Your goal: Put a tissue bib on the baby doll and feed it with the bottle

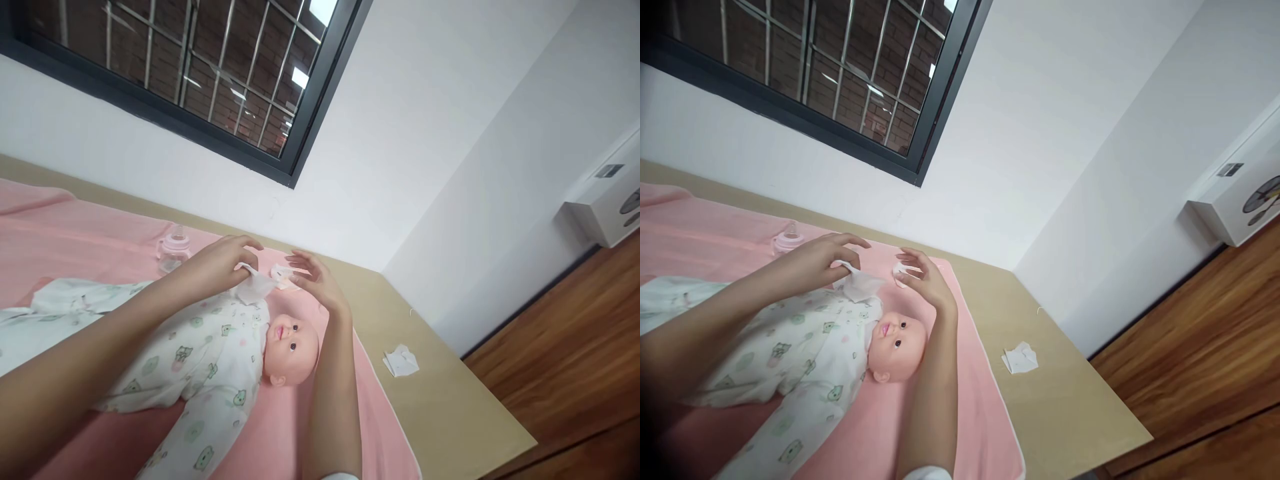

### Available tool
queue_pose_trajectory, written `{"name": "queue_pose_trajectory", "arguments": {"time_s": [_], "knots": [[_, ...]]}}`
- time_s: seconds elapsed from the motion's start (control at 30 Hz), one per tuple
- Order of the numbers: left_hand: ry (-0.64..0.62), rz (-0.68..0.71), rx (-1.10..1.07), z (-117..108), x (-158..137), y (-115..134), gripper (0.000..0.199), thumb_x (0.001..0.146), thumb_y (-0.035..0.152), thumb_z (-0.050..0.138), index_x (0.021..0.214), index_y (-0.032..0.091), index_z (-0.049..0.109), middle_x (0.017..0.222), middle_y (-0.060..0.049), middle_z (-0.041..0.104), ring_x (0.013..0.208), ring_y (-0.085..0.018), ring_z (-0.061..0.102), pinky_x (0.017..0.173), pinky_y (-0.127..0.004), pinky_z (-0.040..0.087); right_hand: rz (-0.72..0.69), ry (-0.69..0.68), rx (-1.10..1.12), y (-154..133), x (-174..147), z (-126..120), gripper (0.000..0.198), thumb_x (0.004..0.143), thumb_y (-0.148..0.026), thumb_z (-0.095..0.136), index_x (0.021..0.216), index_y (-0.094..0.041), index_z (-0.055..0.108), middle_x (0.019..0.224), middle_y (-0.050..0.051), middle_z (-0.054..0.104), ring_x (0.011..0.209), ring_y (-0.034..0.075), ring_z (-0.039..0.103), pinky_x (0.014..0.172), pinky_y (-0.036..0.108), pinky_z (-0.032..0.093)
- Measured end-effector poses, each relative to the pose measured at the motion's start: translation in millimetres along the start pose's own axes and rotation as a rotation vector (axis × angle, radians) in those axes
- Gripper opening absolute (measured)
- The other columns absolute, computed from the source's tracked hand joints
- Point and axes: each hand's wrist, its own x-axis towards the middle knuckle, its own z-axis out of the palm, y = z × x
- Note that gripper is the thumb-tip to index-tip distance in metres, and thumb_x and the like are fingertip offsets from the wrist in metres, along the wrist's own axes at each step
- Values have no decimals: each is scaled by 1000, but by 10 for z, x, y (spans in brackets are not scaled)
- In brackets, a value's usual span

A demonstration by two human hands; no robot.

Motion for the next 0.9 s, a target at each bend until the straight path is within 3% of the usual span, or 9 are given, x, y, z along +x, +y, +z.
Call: {"name": "queue_pose_trajectory", "arguments": {"time_s": [0.1,0.2,0.3,0.43,0.57,0.63,0.73,0.8,0.9], "knots": [[19,-3,-5,-20,-21,24,31,75,22,43,81,24,73,137,-3,57,126,-30,52,102,-42,45,-74,-99,-132,-309,-40,281,61,79,-39,77,135,-33,52,133,5,60,130,20,53,114,44,40],[26,-7,-28,-62,-44,48,32,76,24,42,84,25,73,139,-2,56,127,-30,52,101,-42,45,-114,-47,-233,-419,-45,476,68,81,-40,75,142,-35,44,117,3,66,120,19,59,115,47,39],[16,-30,-57,-119,-56,64,32,76,23,42,83,25,73,138,-1,57,125,-28,54,99,-41,46,-144,-4,-189,-423,-26,542,72,83,-38,72,146,-31,38,98,0,67,104,17,64,111,45,43],[-14,-34,-139,-152,-50,87,32,73,21,43,82,23,73,135,-1,59,121,-26,57,99,-38,46,-118,3,-115,-420,-1,573,74,82,-36,73,146,-31,36,93,0,66,91,15,65,99,40,51],[22,-16,-144,-137,-18,36,38,80,24,42,102,24,73,134,-4,60,124,-25,54,106,-38,41,-97,51,-5,-378,57,576,82,81,-31,72,149,-32,26,89,-3,65,79,12,64,86,32,53],[84,-34,-101,-179,-9,-72,43,85,32,43,120,24,68,136,-7,58,130,-27,48,112,-41,36,-88,140,36,-301,98,504,74,80,-30,72,143,-30,33,88,-3,65,78,12,63,79,27,52],[108,-124,-65,-372,-41,-347,53,89,43,46,136,22,56,142,-9,52,134,-29,44,115,-45,31,-28,391,-7,-126,139,283,39,80,-28,66,115,-25,49,91,-1,65,71,11,59,66,23,47],[107,-242,-96,-556,-92,-562,54,90,45,46,137,20,53,144,-11,50,132,-29,45,113,-46,34,46,537,-130,-3,137,99,18,80,-24,60,95,-23,52,90,-1,65,67,11,54,62,23,43],[183,-459,-157,-776,-174,-838,51,88,48,51,132,21,56,140,-8,54,124,-29,51,109,-43,37,222,569,-335,148,92,-142,8,77,-14,52,77,-20,58,86,1,66,69,13,54,65,25,41]]}}
